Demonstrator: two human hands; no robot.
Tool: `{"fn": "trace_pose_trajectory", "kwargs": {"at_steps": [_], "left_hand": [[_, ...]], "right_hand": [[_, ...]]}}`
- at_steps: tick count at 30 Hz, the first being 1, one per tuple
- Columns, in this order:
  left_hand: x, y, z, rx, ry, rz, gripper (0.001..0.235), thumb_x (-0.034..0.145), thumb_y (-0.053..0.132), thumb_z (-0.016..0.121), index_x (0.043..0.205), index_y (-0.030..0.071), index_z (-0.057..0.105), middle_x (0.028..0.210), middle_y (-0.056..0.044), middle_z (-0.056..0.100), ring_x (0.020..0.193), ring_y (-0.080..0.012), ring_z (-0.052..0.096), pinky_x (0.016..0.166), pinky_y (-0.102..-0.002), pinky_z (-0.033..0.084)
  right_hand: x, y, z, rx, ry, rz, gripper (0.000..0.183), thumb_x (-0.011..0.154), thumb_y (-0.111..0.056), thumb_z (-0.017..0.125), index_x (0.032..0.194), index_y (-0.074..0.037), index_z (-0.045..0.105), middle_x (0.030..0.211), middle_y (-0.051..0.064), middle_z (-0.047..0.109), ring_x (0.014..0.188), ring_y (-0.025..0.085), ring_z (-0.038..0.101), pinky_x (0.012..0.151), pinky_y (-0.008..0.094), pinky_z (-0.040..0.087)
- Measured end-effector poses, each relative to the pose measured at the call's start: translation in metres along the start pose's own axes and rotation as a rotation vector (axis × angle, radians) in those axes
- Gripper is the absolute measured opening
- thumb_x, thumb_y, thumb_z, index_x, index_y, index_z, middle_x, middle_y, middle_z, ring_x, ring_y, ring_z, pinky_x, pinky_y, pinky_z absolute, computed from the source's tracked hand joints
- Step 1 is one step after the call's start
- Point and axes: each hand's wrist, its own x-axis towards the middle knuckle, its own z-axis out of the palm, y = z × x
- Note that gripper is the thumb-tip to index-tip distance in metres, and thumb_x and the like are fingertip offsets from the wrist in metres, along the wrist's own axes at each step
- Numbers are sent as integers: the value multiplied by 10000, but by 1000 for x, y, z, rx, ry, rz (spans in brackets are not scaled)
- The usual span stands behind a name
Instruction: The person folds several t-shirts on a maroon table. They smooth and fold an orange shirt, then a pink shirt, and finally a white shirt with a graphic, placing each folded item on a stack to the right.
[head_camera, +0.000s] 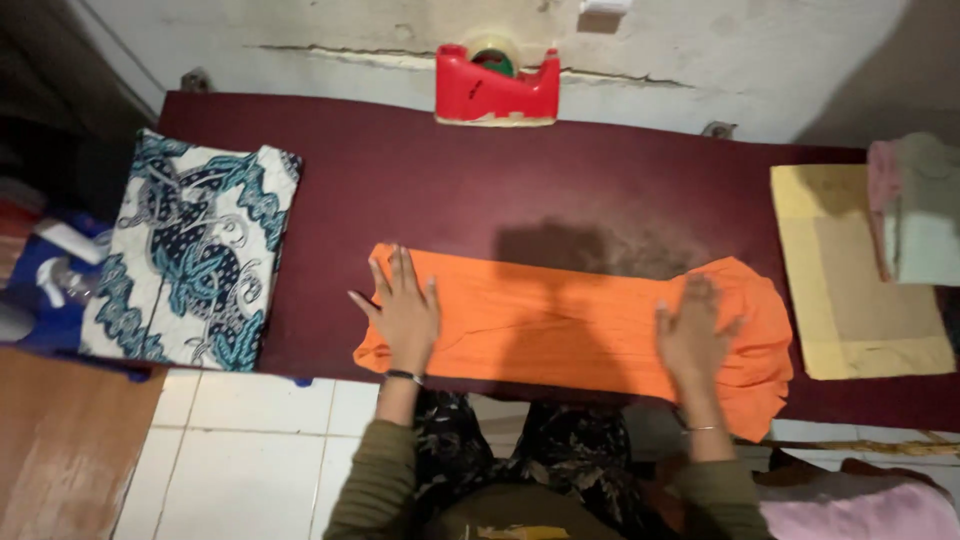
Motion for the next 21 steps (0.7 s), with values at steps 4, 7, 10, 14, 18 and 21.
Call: {"fn": "trace_pose_trajectory", "kwargs": {"at_steps": [4,7,10,14,18,21], "left_hand": [[7,-35,-1,62,-9,51,581,1089,410,341,1615,161,343,1680,30,325,1573,-351,170,1168,-762,0],[26,-49,-15,-74,-142,44,547,1067,343,382,1593,196,362,1661,31,346,1563,-369,171,1147,-774,-2],[47,-105,10,-138,-216,-43,503,1020,277,462,1520,227,472,1620,-39,387,1539,-388,216,1136,-750,75],[52,-176,8,-488,-178,-19,273,1085,338,566,1315,250,685,1518,-104,591,1481,-320,506,1274,-584,204],[20,-150,-74,-705,-394,229,310,881,445,770,1042,182,736,1569,-216,392,1509,-439,203,1240,-692,67],[-12,-147,-70,-448,-520,274,418,678,465,864,914,145,736,1651,-243,120,1496,-495,-150,1093,-744,-47]], "right_hand": [[8,29,0,64,-20,15,822,1006,-555,363,1630,-55,171,1725,113,131,1587,314,73,1158,730,-47],[10,32,1,96,-57,57,832,1007,-571,355,1639,-68,154,1726,98,111,1588,301,41,1176,722,-47],[5,29,-5,94,-57,56,842,998,-574,353,1642,-67,163,1728,100,119,1592,297,42,1174,727,-42],[6,29,-4,95,-41,48,833,1015,-578,337,1637,-50,165,1730,102,125,1600,297,42,1185,713,-50],[5,21,-11,111,-34,64,833,1013,-577,326,1642,-56,164,1727,104,126,1594,295,46,1195,696,-62],[4,22,-10,116,-41,60,824,1017,-565,324,1640,-52,162,1728,113,122,1593,301,40,1191,694,-73]]}}
